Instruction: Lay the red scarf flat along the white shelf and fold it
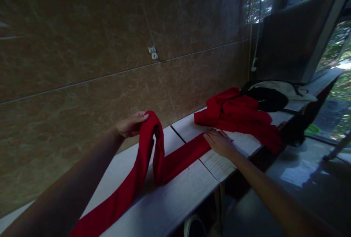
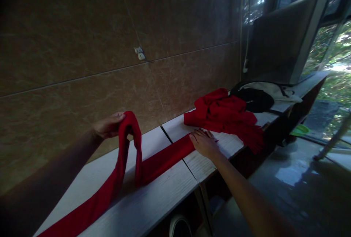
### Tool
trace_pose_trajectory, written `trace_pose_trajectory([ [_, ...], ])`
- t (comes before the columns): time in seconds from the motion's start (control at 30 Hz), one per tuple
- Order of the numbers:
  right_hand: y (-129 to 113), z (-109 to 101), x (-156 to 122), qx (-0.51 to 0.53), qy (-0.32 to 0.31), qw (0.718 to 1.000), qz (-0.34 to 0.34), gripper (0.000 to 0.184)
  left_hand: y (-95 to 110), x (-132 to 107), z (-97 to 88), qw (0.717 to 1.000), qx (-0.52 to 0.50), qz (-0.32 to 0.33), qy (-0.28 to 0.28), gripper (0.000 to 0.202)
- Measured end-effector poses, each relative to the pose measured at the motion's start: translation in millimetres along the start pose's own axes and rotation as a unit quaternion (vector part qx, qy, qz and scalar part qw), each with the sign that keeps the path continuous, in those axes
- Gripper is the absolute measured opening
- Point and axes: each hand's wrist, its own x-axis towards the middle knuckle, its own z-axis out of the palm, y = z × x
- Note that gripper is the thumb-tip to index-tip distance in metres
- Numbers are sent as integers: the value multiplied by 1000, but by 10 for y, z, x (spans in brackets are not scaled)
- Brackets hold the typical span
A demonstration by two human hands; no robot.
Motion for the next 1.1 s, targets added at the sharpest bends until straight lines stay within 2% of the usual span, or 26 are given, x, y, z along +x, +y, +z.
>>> trace_pose_trajectory([
  [0.1, -10, -23, -4, 3, -2, 1000, -2, 42, -24, 188, 78, 999, -4, 8, -38, 33],
  [0.2, -23, -44, -12, 8, -1, 1000, -6, 42, -40, 343, 133, 999, -8, 15, -52, 33],
  [0.33, -19, -47, -9, 16, -1, 1000, -9, 45, -48, 526, 242, 999, -2, 3, -42, 30],
  [0.57, 41, 3, 15, 37, 5, 999, -18, 47, -139, 889, 568, 998, 7, -51, -24, 26],
  [0.7, 40, 5, 4, 58, 12, 998, -19, 46, -331, 1092, 613, 995, 7, -90, -34, 23],
  [0.9, 92, 41, 30, 112, 35, 993, -14, 42, -730, 1315, 671, 988, -24, -138, -63, 25],
  [1.1, 308, 112, 98, 191, 85, 977, 33, 58, -1001, 1472, 861, 967, -12, -233, -98, 29],
])
